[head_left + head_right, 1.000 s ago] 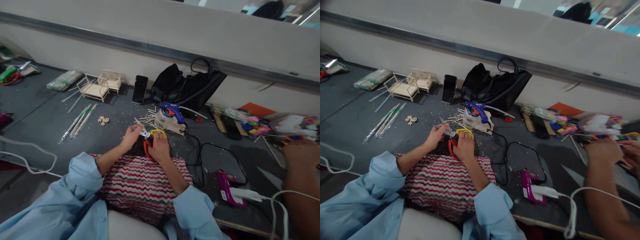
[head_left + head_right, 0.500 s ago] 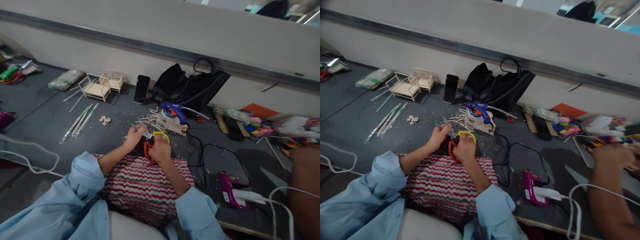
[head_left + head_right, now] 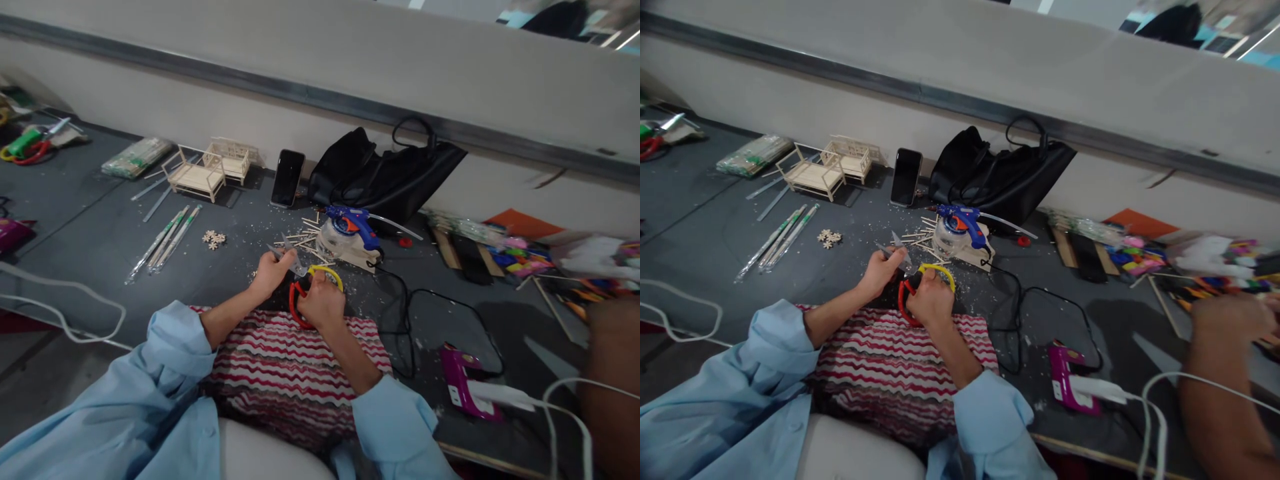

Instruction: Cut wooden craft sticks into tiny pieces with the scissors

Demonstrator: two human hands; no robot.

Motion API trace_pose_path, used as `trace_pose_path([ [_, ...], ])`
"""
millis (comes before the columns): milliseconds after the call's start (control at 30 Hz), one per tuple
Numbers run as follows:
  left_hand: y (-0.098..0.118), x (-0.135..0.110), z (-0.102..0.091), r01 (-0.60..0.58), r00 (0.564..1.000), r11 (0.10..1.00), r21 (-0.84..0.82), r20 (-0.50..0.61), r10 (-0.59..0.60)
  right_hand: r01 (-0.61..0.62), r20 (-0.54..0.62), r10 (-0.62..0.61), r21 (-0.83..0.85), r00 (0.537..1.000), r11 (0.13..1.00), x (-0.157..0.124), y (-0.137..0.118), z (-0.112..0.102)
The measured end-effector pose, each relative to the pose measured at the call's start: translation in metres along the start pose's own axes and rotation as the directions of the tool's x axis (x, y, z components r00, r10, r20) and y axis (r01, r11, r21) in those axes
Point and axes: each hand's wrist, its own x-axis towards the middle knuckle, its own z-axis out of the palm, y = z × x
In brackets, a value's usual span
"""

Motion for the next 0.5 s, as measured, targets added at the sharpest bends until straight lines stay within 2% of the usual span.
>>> trace_pose_path([
  [267, -0.0039, 0.0005, -0.0006, -0.013, 0.999, 0.998, 0.055, -0.035, 0.015, -0.015, -0.028, 0.014, -0.013, 1.000, 1.000, -0.0012, -0.0008, 0.0017],
  [500, -0.0009, 0.0007, -0.0017, -0.043, 0.999, 0.997, 0.069, -0.019, 0.045, -0.021, 0.008, 0.021, 0.029, 1.000, 0.999, 0.0000, -0.0002, 0.0012],
])
